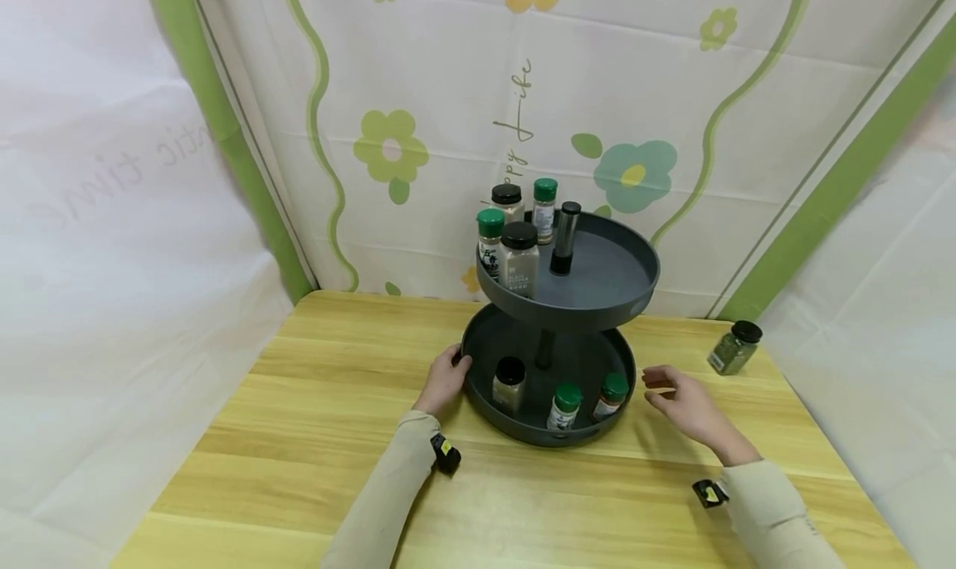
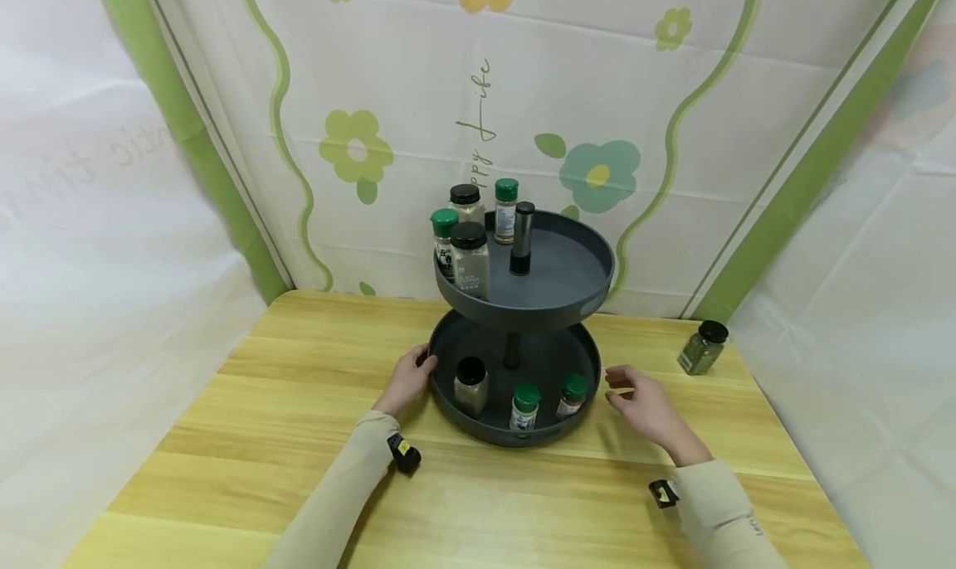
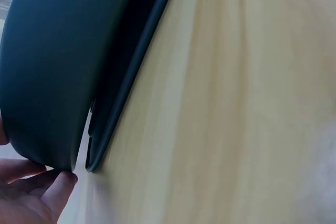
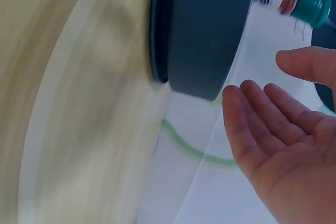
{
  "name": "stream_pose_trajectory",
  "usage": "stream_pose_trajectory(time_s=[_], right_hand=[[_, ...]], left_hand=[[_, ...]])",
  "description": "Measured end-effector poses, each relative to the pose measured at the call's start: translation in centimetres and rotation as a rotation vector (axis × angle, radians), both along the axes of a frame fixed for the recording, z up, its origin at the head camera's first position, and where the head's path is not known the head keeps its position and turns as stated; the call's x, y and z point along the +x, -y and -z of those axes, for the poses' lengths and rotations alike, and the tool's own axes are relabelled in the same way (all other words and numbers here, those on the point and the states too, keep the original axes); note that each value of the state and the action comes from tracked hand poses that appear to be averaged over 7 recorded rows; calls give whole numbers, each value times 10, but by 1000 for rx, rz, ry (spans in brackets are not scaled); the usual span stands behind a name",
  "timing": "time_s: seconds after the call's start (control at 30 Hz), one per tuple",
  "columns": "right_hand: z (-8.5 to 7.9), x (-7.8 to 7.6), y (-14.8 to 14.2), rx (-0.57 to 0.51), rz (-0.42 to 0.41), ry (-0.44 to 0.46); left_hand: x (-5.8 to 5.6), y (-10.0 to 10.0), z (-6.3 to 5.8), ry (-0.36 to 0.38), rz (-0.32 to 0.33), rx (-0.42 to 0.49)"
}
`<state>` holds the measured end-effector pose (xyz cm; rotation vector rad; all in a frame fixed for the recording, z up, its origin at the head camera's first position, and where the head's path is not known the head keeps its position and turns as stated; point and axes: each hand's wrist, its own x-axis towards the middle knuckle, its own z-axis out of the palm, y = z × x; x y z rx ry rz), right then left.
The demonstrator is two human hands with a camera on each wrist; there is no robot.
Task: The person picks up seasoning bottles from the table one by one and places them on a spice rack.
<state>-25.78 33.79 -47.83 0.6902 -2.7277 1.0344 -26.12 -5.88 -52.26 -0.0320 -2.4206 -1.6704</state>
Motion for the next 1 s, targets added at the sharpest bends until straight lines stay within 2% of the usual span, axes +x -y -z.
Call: stream_pose_trajectory(time_s=[0.33,0.73,1.0], right_hand=[[1,-17,-25,29,118,-18],[4,-25,-49,66,203,54],[9,-34,-67,32,250,69]], left_hand=[[-4,1,0,-12,-8,26],[-4,-1,-1,17,6,59],[-7,1,1,10,11,58]])
